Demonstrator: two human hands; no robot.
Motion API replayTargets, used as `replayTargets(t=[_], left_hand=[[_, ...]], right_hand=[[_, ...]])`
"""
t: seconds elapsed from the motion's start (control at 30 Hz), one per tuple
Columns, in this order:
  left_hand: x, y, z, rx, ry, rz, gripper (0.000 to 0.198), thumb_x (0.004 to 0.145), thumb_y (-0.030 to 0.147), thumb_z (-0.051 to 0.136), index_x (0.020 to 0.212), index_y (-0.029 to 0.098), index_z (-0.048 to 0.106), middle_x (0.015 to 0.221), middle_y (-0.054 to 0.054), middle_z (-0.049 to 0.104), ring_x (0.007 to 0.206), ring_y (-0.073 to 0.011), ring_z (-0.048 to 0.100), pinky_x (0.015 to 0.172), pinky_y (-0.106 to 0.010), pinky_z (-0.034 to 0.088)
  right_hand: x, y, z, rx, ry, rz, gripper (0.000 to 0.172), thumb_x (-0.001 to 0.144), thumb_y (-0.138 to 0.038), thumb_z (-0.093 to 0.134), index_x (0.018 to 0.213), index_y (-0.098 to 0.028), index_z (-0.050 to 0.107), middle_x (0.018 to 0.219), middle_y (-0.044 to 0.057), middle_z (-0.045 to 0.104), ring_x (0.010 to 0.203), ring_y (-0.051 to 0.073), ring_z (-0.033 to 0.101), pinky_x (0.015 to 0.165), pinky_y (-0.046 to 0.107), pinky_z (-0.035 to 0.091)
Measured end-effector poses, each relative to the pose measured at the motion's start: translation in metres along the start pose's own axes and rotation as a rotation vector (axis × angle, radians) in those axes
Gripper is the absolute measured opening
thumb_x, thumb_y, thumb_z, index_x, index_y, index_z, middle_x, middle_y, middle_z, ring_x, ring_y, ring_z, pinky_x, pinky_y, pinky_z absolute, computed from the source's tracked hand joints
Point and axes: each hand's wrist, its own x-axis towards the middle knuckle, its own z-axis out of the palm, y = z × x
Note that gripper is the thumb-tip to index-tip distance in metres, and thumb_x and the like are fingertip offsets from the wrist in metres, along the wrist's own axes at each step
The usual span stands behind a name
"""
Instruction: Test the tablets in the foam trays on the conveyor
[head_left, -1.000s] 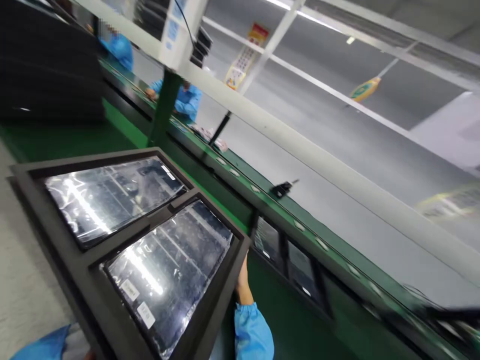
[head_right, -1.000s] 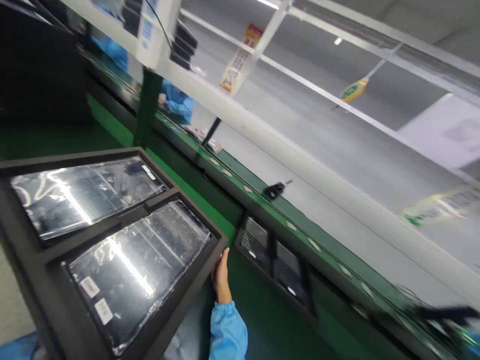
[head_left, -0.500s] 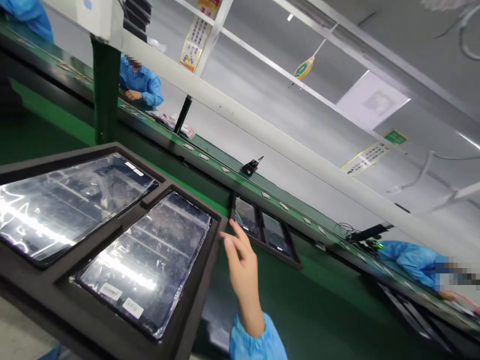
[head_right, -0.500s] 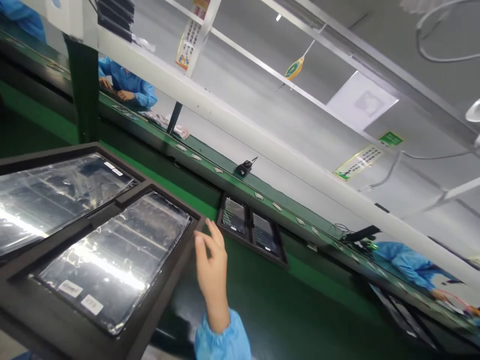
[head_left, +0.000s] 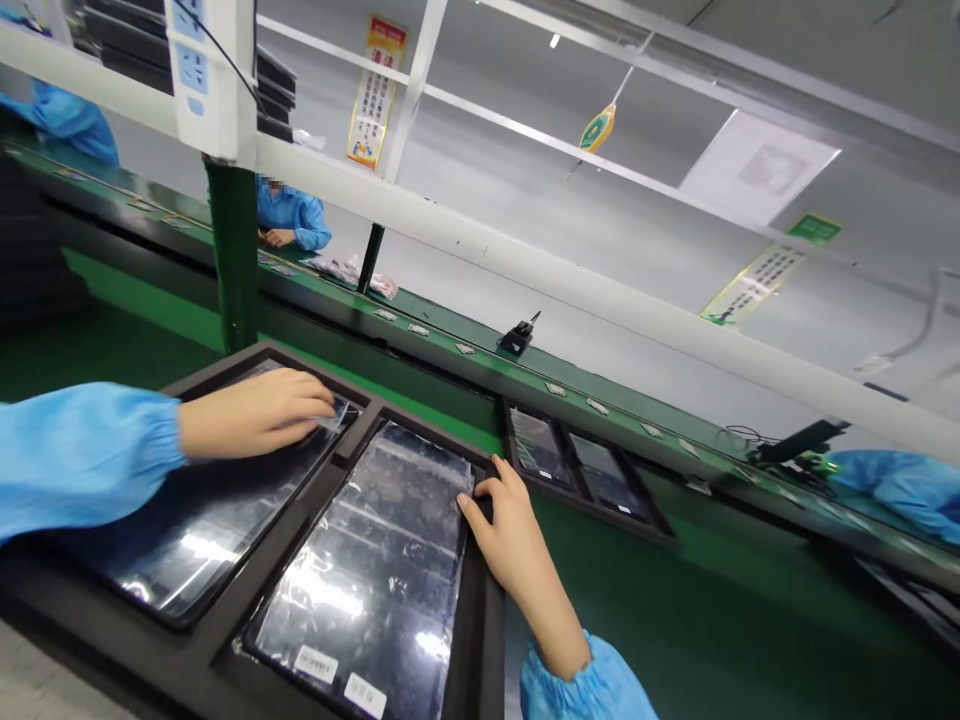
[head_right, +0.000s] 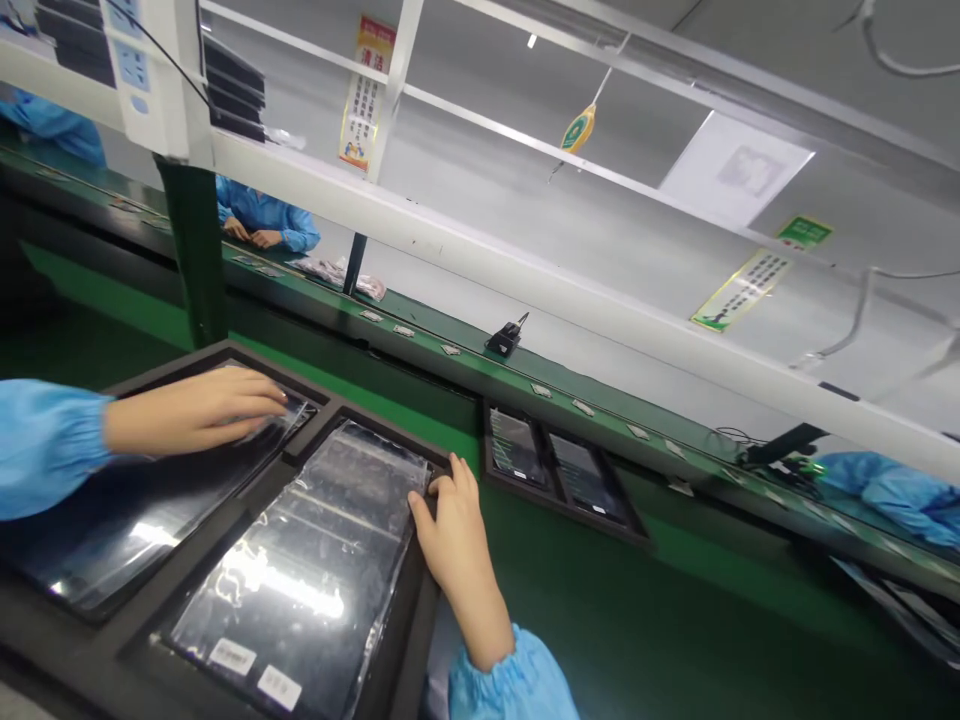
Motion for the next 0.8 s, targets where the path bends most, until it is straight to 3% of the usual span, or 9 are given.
replayTargets(t=[0.07, 0.17, 0.3, 0.57, 0.63, 0.7, 0.8], left_hand=[[0.036, -0.006, 0.012, -0.048, -0.023, 0.038, 0.036, 0.100, 0.024, 0.037, 0.118, 0.019, 0.068, 0.124, -0.008, 0.067, 0.118, -0.0223, 0.058, 0.109, -0.037, 0.041], [0.058, -0.020, 0.027, -0.105, -0.047, 0.082, 0.034, 0.097, 0.018, 0.039, 0.113, 0.018, 0.068, 0.121, -0.008, 0.068, 0.116, -0.0218, 0.059, 0.106, -0.034, 0.043], [0.054, -0.033, 0.030, -0.171, -0.093, 0.145, 0.035, 0.095, 0.016, 0.037, 0.110, 0.020, 0.069, 0.128, -0.007, 0.064, 0.119, -0.0192, 0.058, 0.107, -0.028, 0.042], [0.060, -0.043, 0.014, -0.209, -0.164, 0.191, 0.035, 0.095, 0.020, 0.041, 0.115, 0.025, 0.070, 0.127, -0.004, 0.064, 0.117, -0.0177, 0.059, 0.103, -0.024, 0.041], [0.052, -0.050, 0.001, -0.191, -0.138, 0.146, 0.035, 0.097, 0.026, 0.042, 0.123, 0.024, 0.066, 0.127, -0.006, 0.065, 0.116, -0.0197, 0.059, 0.104, -0.027, 0.041], [0.029, -0.057, -0.017, -0.049, -0.053, 0.037, 0.035, 0.100, 0.032, 0.041, 0.120, 0.019, 0.066, 0.119, -0.010, 0.066, 0.113, -0.0234, 0.059, 0.105, -0.034, 0.040], [-0.039, -0.056, -0.035, 0.344, 0.091, -0.178, 0.041, 0.102, 0.044, 0.038, 0.103, 0.017, 0.069, 0.110, -0.012, 0.066, 0.112, -0.0283, 0.058, 0.110, -0.047, 0.036]], right_hand=[[-0.002, -0.003, -0.001, 0.002, 0.015, 0.020, 0.022, 0.088, -0.040, 0.061, 0.084, -0.019, 0.065, 0.154, 0.020, 0.047, 0.149, 0.036, 0.035, 0.119, 0.055, 0.033], [-0.008, -0.008, -0.003, 0.018, 0.045, 0.077, 0.032, 0.091, -0.049, 0.055, 0.085, -0.020, 0.066, 0.152, 0.021, 0.049, 0.148, 0.036, 0.037, 0.117, 0.054, 0.036], [-0.015, -0.014, -0.006, 0.080, 0.072, 0.134, 0.044, 0.094, -0.058, 0.045, 0.088, -0.022, 0.068, 0.150, 0.018, 0.053, 0.146, 0.035, 0.042, 0.114, 0.055, 0.039], [-0.016, -0.008, -0.006, 0.123, 0.085, 0.174, 0.047, 0.090, -0.063, 0.048, 0.096, -0.023, 0.071, 0.151, 0.015, 0.052, 0.144, 0.036, 0.045, 0.117, 0.055, 0.037], [-0.016, -0.002, -0.006, 0.105, 0.090, 0.161, 0.047, 0.090, -0.064, 0.048, 0.099, -0.024, 0.071, 0.151, 0.012, 0.053, 0.143, 0.036, 0.046, 0.115, 0.057, 0.040], [-0.015, 0.003, -0.008, 0.066, 0.095, 0.134, 0.047, 0.089, -0.065, 0.049, 0.099, -0.026, 0.071, 0.150, 0.010, 0.055, 0.142, 0.038, 0.047, 0.110, 0.057, 0.045], [-0.008, 0.008, -0.010, 0.015, 0.080, 0.066, 0.045, 0.088, -0.065, 0.051, 0.102, -0.029, 0.073, 0.148, 0.008, 0.057, 0.135, 0.039, 0.054, 0.092, 0.050, 0.059]])
